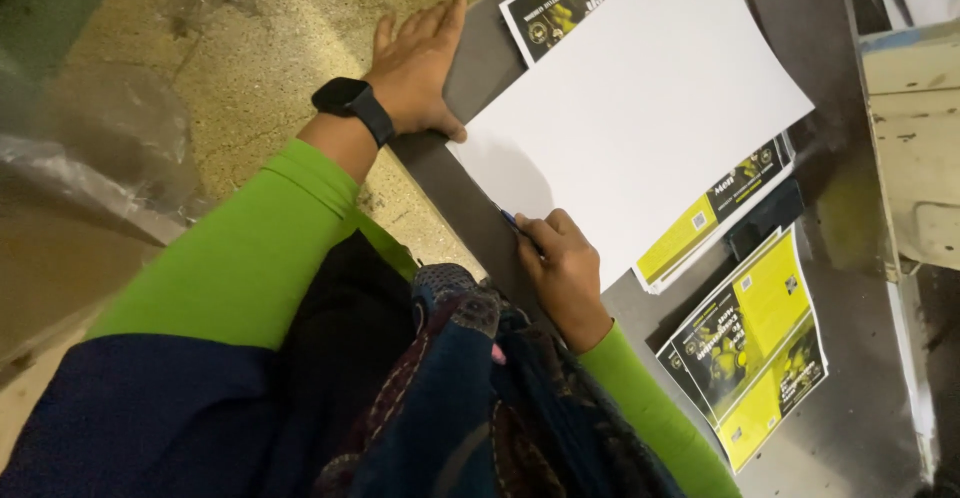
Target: Inspecting and organizing printed paper sheets on a metal work table at a cutting station.
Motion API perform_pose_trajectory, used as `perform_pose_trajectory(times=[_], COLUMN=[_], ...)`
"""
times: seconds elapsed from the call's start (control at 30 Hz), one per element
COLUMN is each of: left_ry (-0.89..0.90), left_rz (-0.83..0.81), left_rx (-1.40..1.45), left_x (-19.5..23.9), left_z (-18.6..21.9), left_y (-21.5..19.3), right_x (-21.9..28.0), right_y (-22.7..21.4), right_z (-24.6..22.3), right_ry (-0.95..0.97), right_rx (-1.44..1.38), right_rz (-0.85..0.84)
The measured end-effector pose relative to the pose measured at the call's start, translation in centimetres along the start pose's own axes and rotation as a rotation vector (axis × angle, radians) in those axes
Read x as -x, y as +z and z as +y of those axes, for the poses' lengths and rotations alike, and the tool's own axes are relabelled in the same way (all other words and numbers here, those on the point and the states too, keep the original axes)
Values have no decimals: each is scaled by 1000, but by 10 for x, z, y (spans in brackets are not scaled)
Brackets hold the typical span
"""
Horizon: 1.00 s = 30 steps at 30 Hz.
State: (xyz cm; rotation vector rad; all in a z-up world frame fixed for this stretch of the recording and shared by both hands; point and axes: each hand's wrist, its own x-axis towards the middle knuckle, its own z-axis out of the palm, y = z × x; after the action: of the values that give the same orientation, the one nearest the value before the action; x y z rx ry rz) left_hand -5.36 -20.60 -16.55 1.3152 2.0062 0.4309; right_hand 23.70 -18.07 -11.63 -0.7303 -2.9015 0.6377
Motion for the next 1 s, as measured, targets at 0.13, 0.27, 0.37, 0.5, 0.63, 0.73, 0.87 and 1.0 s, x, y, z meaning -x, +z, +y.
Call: perform_pose_trajectory(times=[0.13,0.27,0.37,0.5,0.63,0.73,0.87,1.0], left_ry=[7,6,12,33,36,83,99,109], left_rz=[5,14,10,31,9,63,55,51], left_rx=[-8,7,14,-2,5,0,7,23], left_x=[-1,0,0,-4,-1,-2,2,5], left_z=[0,0,0,-5,-3,-6,-2,-1], left_y=[1,0,1,5,3,5,0,-1], right_x=[9,18,25,36,50,58,65,70], right_y=[-6,-11,-17,-16,-17,-20,-26,-32], right_z=[4,6,6,16,26,29,30,31], right_ry=[23,37,52,107,108,145,124,107], right_rx=[2,1,-17,-27,5,38,23,14], right_rz=[-39,-45,-62,-98,-99,-109,-95,-106])
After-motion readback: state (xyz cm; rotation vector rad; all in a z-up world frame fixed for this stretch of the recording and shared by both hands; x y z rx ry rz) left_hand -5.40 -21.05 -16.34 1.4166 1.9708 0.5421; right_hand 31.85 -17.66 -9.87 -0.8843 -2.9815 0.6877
